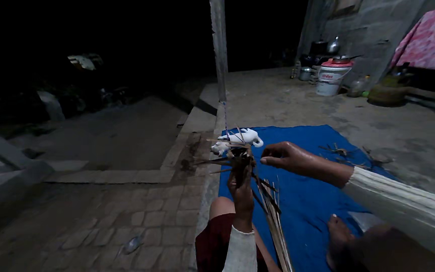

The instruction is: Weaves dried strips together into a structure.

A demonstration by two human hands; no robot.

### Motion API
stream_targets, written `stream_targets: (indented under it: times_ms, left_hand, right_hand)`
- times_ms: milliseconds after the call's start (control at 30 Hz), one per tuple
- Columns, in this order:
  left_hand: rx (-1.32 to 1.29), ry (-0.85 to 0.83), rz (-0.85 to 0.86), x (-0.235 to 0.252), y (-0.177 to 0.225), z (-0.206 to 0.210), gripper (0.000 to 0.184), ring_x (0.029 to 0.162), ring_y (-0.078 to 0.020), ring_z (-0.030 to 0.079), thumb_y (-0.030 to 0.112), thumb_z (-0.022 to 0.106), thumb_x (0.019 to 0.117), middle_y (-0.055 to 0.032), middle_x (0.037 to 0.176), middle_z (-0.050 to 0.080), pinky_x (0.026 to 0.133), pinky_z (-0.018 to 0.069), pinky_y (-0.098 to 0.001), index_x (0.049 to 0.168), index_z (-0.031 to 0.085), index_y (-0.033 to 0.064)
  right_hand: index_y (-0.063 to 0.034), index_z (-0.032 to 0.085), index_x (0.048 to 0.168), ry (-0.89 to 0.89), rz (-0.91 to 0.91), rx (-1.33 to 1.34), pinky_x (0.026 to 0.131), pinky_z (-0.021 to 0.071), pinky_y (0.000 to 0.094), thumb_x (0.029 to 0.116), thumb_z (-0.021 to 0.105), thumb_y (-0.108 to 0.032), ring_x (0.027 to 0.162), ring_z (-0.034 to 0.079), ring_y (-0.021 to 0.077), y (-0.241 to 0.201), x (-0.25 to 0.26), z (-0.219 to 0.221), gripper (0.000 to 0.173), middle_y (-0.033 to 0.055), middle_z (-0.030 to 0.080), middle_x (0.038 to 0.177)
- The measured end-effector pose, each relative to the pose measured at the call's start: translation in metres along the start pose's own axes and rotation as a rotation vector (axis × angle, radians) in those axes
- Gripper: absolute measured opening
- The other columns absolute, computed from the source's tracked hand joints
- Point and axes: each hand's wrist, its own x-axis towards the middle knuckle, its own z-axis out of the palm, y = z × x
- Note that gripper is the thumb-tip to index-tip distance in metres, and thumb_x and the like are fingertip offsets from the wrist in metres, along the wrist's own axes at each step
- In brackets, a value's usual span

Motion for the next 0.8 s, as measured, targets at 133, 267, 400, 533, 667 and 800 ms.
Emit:
stream_targets:
  times_ms: [133,267,400,533,667,800]
  left_hand:
    - [0.220,-0.021,0.105,-0.005,0.001,0.006,0.015,0.089,0.0029,0.066,-0.007,0.064,0.0906,0.0007,0.095,0.071,0.083,0.0564,-0.0175,0.105,0.065,-0.0104]
    - [0.425,-0.074,0.252,-0.006,-0.004,-0.001,0.022,0.097,-0.0019,0.065,0.000,0.062,0.0881,-0.0128,0.098,0.070,0.091,0.0514,-0.0175,0.101,0.068,-0.0163]
    - [0.407,-0.079,0.297,-0.009,-0.006,0.002,0.016,0.102,-0.0024,0.062,-0.008,0.056,0.0897,-0.0173,0.103,0.067,0.094,0.0479,-0.0154,0.097,0.063,-0.0204]
    - [0.489,-0.074,0.353,-0.006,-0.009,0.003,0.015,0.101,-0.0057,0.062,-0.009,0.058,0.0897,-0.0210,0.104,0.067,0.093,0.0479,-0.0151,0.097,0.066,-0.0199]
    - [0.451,-0.081,0.332,-0.009,-0.008,0.006,0.015,0.103,-0.0051,0.063,-0.010,0.058,0.0879,-0.0237,0.106,0.067,0.095,0.0475,-0.0148,0.095,0.064,-0.0221]
    - [0.489,-0.109,0.360,-0.010,-0.014,-0.002,0.022,0.107,-0.0103,0.063,-0.008,0.060,0.0834,-0.0266,0.109,0.067,0.098,0.0467,-0.0178,0.100,0.066,-0.0222]
  right_hand:
    - [-0.0015,0.069,0.098,-0.140,0.097,0.164,0.065,0.0499,0.0208,0.1101,0.046,-0.029,0.067,0.058,0.0019,-0.008,-0.001,0.011,0.038,-0.0014,0.064,0.081]
    - [-0.0031,0.068,0.092,-0.212,0.135,0.188,0.061,0.0479,0.0198,0.1096,0.048,-0.027,0.062,0.056,0.0016,-0.011,-0.002,0.017,0.036,-0.0036,0.062,0.075]
    - [0.0000,0.068,0.102,-0.115,0.172,0.209,0.065,0.0506,0.0206,0.1064,0.054,-0.018,0.067,0.058,0.0027,-0.018,-0.005,0.013,0.024,-0.0009,0.062,0.080]
    - [-0.0022,0.067,0.098,-0.062,0.180,0.292,0.066,0.0543,0.0229,0.1076,0.046,-0.017,0.070,0.063,0.0058,-0.014,-0.003,0.009,0.027,0.0002,0.065,0.083]
    - [-0.0019,0.065,0.114,-0.120,0.190,0.345,0.068,0.0557,0.0245,0.1057,0.057,-0.020,0.073,0.064,0.0064,-0.010,-0.003,0.016,0.022,0.0010,0.065,0.088]
    - [-0.0007,0.063,0.117,-0.104,0.207,0.394,0.067,0.0559,0.0237,0.1051,0.055,-0.011,0.071,0.064,0.0065,-0.011,-0.002,0.019,0.017,0.0022,0.066,0.088]
